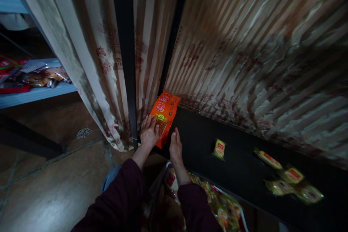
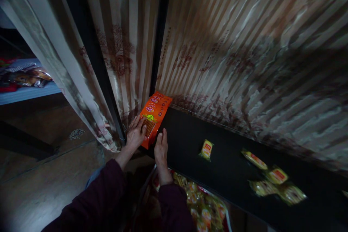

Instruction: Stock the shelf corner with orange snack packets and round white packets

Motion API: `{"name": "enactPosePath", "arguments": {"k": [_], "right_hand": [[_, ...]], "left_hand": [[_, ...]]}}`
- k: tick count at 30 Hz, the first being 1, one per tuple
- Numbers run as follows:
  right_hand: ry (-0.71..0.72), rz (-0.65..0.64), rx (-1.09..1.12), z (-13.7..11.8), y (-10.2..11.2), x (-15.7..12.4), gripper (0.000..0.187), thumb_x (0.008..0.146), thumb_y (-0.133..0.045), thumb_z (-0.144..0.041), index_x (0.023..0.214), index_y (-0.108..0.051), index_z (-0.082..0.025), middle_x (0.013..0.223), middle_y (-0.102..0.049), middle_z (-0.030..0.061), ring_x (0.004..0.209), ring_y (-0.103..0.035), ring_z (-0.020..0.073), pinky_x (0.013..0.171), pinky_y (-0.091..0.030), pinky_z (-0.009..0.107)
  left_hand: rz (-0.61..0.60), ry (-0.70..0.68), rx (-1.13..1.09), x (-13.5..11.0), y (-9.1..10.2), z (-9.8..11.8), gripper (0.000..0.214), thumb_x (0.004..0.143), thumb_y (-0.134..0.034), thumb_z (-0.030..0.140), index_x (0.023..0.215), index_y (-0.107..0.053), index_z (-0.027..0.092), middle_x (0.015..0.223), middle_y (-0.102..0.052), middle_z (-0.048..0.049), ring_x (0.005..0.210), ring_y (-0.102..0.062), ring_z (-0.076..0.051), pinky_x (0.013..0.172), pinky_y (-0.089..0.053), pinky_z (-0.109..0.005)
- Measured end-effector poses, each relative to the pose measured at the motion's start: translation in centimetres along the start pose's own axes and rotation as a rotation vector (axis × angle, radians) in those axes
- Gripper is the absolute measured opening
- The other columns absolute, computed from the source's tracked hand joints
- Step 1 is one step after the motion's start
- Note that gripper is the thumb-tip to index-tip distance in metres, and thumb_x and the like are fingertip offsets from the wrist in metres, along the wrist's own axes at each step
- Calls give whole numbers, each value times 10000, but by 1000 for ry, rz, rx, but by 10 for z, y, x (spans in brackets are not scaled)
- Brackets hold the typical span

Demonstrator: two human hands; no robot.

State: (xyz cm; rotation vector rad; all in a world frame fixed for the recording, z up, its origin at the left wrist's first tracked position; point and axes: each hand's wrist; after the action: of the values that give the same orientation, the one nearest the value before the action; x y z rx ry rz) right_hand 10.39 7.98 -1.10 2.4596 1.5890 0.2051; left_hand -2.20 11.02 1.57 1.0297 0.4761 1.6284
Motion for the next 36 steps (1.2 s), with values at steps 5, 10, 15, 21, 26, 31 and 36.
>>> {"name": "enactPosePath", "arguments": {"k": [5,10,15,21,26,31,36], "right_hand": [[205,-62,-124,13,6,-16,677,813,-473,-567,1372,-455,-186,1524,-309,112,1367,-356,242,1101,-323,434],[200,-85,-156,14,5,-20,639,837,-435,-557,1365,-465,-196,1518,-326,102,1392,-311,233,1132,-268,445],[157,-110,-178,7,4,-15,706,839,-364,-595,1391,-432,-160,1518,-324,109,1405,-285,222,1159,-208,413],[139,-112,-178,9,2,-7,738,828,-370,-603,1374,-449,-114,1480,-384,139,1379,-336,244,1149,-225,435],[118,-108,-147,9,1,-5,679,836,-374,-560,1356,-474,-134,1452,-433,122,1356,-378,230,1144,-246,419],[127,-116,-147,9,-2,-1,665,843,-367,-525,1352,-472,-111,1437,-450,132,1341,-399,235,1138,-259,412],[153,-98,-189,13,-4,2,631,828,-407,-430,1384,-427,-131,1458,-425,112,1346,-391,227,1138,-264,413]], "left_hand": [[-85,-54,-65,-12,16,-16,476,863,-390,87,1307,-532,183,1458,-436,-61,1397,-306,-166,1135,-340,-356],[-288,-224,24,-29,25,-26,556,848,-543,248,1389,-424,206,1544,-257,-98,1448,-130,-243,1158,-227,-489],[-377,-248,96,-35,23,-27,683,817,-612,340,1435,-335,246,1562,-176,-130,1449,-90,-272,1141,-171,-547],[-351,-216,123,-31,16,-24,681,822,-619,376,1432,-341,260,1564,-180,-129,1450,-94,-287,1136,-156,-561],[-328,-200,92,-27,16,-22,579,884,-506,446,1416,-379,256,1566,-188,-113,1454,-91,-274,1143,-132,-560],[-314,-210,56,-22,14,-20,499,920,-442,402,1401,-403,275,1569,-199,-67,1458,-74,-235,1163,-123,-518],[-287,-173,61,-18,7,-16,499,919,-446,408,1399,-406,278,1574,-177,-58,1457,-99,-234,1171,-103,-520]]}}
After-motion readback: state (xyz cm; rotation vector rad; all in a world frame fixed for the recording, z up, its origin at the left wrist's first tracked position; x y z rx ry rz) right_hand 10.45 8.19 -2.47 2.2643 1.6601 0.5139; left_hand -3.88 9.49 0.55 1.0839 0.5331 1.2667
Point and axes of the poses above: each hand's wrist, its own x-axis towards the middle knuckle, its own y-axis out of the back of the hand, z = x × y
